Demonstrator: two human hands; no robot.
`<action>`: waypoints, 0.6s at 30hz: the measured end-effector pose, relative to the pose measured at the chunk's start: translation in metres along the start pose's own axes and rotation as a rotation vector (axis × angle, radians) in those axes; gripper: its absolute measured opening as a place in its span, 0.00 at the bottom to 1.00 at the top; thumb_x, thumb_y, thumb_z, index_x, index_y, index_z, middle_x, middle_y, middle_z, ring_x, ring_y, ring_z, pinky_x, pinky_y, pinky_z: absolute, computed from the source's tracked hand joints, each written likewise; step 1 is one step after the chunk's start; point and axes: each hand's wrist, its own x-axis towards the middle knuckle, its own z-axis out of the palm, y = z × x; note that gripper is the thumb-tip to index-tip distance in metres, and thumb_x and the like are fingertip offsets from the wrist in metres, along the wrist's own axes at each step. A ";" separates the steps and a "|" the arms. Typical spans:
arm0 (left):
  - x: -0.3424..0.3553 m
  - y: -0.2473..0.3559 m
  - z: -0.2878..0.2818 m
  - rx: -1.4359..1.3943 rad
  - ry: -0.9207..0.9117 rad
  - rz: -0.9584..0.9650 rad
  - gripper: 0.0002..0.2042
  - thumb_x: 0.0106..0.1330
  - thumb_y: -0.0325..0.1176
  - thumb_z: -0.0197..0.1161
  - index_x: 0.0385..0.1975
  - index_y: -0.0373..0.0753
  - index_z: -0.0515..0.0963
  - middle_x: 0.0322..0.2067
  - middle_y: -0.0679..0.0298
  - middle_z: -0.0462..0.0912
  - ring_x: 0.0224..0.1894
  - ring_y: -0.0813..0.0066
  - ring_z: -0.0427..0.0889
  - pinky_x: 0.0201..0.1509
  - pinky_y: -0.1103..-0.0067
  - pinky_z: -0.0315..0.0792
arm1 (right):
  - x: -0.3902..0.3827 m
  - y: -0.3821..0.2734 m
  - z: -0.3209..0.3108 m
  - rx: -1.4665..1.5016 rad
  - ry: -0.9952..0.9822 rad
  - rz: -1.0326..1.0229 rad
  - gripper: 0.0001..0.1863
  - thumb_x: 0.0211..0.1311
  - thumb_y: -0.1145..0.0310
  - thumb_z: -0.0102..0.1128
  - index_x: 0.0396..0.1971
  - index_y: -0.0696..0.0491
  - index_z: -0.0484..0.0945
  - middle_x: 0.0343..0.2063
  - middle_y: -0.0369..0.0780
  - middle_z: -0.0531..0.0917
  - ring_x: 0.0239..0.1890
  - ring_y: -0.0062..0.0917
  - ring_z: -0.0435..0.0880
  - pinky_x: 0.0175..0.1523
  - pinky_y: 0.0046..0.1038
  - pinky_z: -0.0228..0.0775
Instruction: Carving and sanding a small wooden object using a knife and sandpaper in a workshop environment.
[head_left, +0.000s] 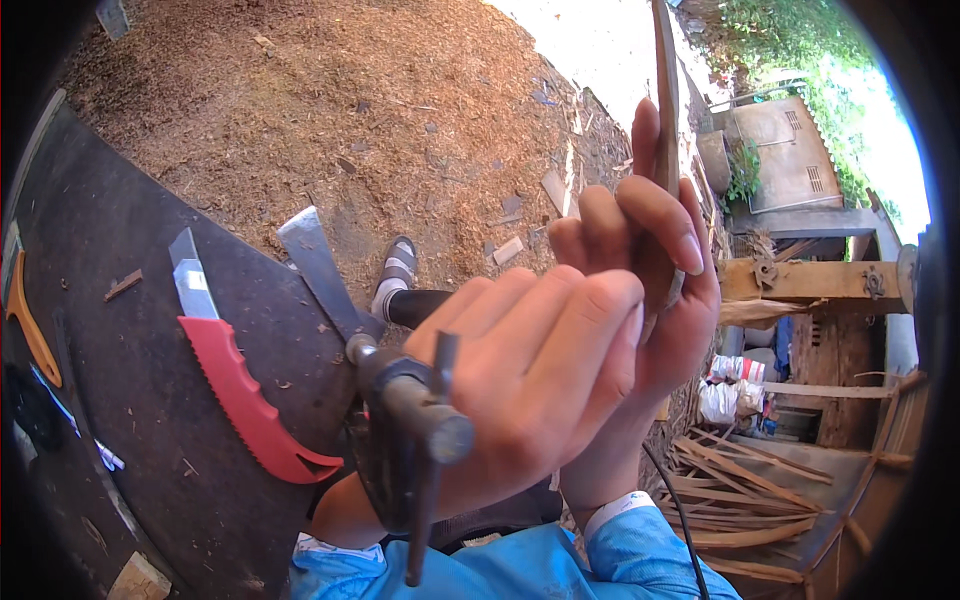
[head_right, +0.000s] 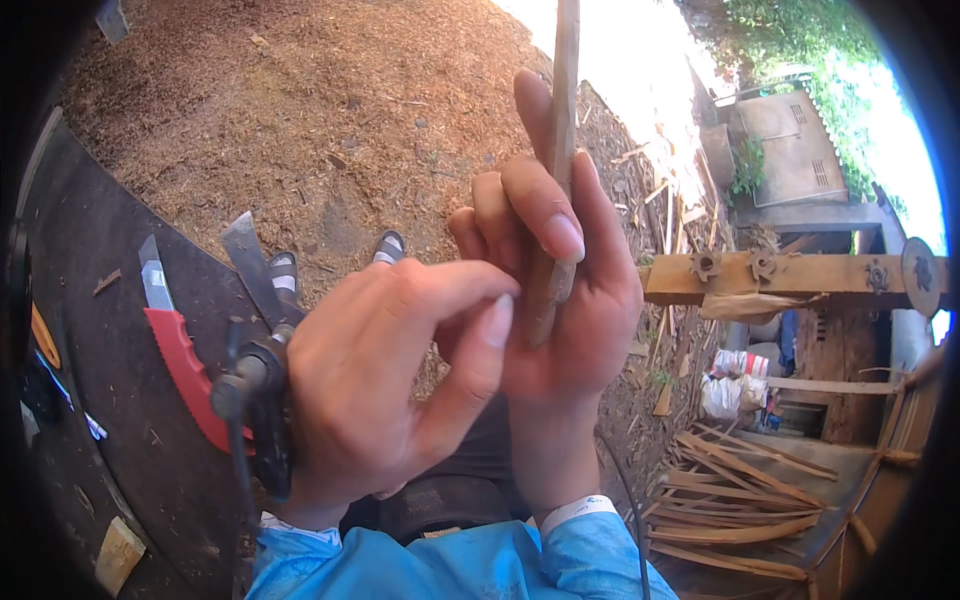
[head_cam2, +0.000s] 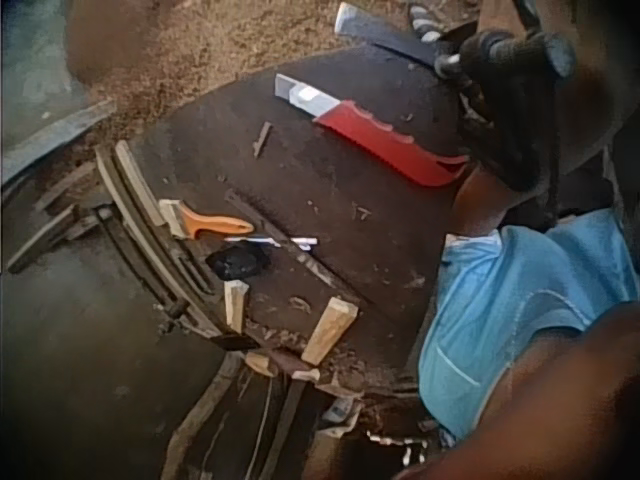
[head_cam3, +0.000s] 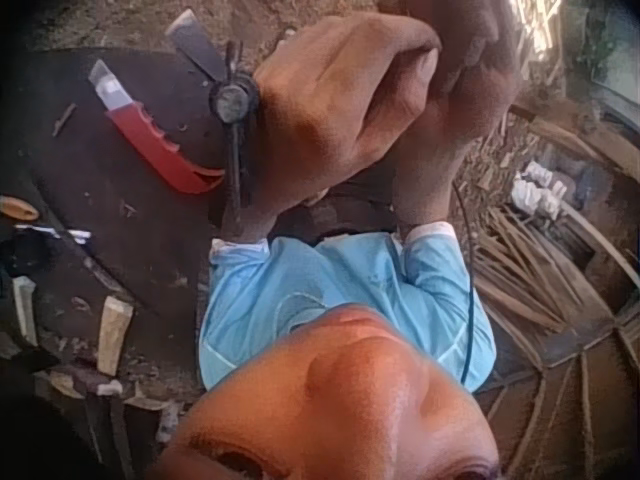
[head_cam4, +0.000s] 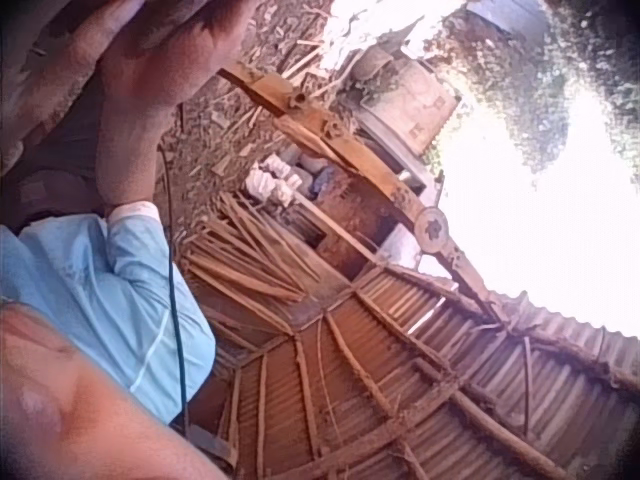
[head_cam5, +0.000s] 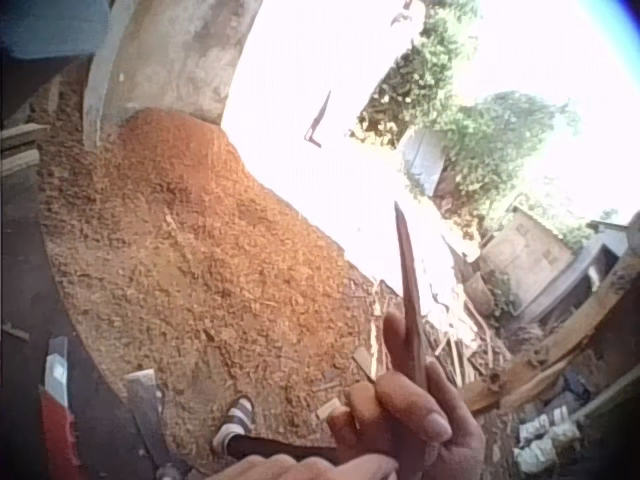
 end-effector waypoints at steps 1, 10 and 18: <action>0.000 0.002 0.000 0.006 -0.010 -0.003 0.08 0.64 0.21 0.67 0.41 0.35 0.81 0.29 0.61 0.84 0.25 0.67 0.80 0.30 0.73 0.74 | -0.004 -0.001 -0.001 -0.038 -0.029 -0.030 0.28 0.83 0.61 0.36 0.75 0.61 0.56 0.24 0.21 0.71 0.28 0.15 0.56 0.37 0.23 0.50; 0.000 0.005 0.005 0.019 -0.067 0.042 0.07 0.61 0.26 0.73 0.38 0.35 0.85 0.26 0.62 0.86 0.23 0.71 0.79 0.27 0.76 0.69 | -0.026 -0.012 -0.014 -0.296 -0.037 -0.179 0.31 0.84 0.61 0.35 0.76 0.65 0.50 0.22 0.25 0.70 0.27 0.13 0.56 0.34 0.22 0.50; -0.001 0.001 0.003 0.043 -0.047 0.056 0.08 0.58 0.22 0.74 0.37 0.34 0.85 0.26 0.61 0.85 0.23 0.69 0.78 0.27 0.76 0.68 | -0.023 -0.008 -0.015 -0.366 -0.095 -0.190 0.31 0.84 0.61 0.33 0.75 0.67 0.48 0.22 0.26 0.70 0.27 0.12 0.57 0.33 0.21 0.50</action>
